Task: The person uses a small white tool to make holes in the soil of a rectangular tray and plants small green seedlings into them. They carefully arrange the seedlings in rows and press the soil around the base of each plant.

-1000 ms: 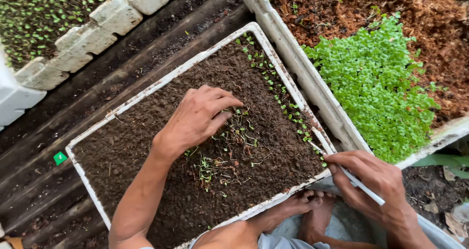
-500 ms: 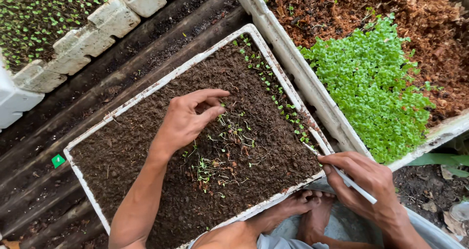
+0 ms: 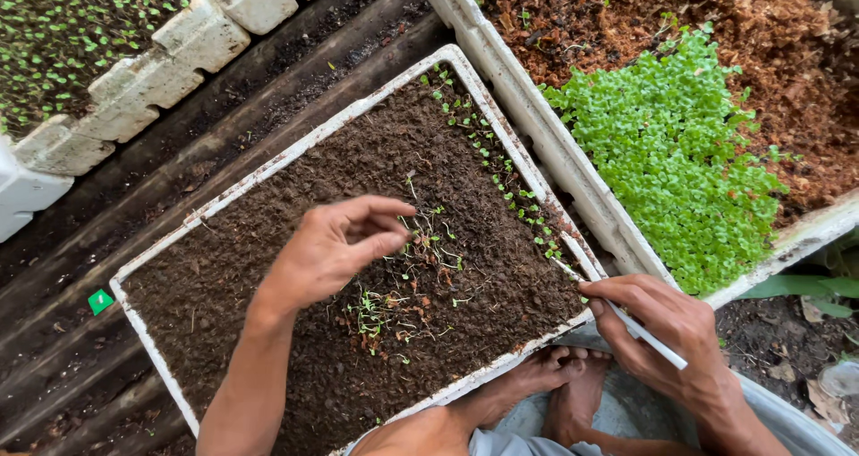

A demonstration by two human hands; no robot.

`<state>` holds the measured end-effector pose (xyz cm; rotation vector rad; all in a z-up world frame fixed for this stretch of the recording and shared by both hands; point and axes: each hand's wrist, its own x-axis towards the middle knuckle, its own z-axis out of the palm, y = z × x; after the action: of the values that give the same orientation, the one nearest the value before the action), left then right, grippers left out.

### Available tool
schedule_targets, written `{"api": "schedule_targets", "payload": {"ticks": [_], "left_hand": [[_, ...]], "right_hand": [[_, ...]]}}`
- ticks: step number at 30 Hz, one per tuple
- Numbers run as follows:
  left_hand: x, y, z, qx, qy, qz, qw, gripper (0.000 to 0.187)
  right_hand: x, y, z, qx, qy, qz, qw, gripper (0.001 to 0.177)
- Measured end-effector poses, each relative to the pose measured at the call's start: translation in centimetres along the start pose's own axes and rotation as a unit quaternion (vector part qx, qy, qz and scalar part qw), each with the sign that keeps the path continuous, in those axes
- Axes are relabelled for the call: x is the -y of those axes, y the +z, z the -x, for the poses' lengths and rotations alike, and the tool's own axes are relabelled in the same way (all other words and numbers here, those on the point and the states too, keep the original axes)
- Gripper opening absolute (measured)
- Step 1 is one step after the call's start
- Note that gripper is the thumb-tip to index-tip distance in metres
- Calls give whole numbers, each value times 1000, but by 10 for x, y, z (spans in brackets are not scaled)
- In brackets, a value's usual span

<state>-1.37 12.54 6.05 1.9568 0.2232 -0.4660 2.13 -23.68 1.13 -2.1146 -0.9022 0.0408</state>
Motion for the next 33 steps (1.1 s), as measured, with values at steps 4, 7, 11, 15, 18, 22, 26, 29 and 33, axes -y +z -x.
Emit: {"api": "schedule_targets", "payload": {"ticks": [4,7,11,15,18,22,26,29,33], "left_hand": [[-13,35,-6,-19,55,-25,998,22],[-6,64,-14,-24,167,-84,982,16],[-12,85,-21,17,177,-121,977,17],[-16,93,-24,34,160,-112,980,17],[-16,96,-22,31,150,-105,983,16],[-15,99,-24,23,150,-106,983,19],[-15,105,-25,-5,176,-114,978,28],[-12,113,-25,-26,191,-134,972,37],[-9,119,-26,-37,219,-167,961,42]], "right_hand": [[-2,-5,0,-16,13,3,1000,16],[-7,-4,2,-12,4,-9,1000,22],[-11,10,1,-57,-14,-5,998,12],[-12,17,-4,-99,0,0,995,10],[-17,22,-3,-98,0,-1,995,9],[-19,28,-9,-95,-26,15,995,8],[-23,39,-13,-77,-56,50,994,8],[-21,43,-16,-60,-67,70,993,8],[-17,39,-14,-24,-38,78,996,12]]}}
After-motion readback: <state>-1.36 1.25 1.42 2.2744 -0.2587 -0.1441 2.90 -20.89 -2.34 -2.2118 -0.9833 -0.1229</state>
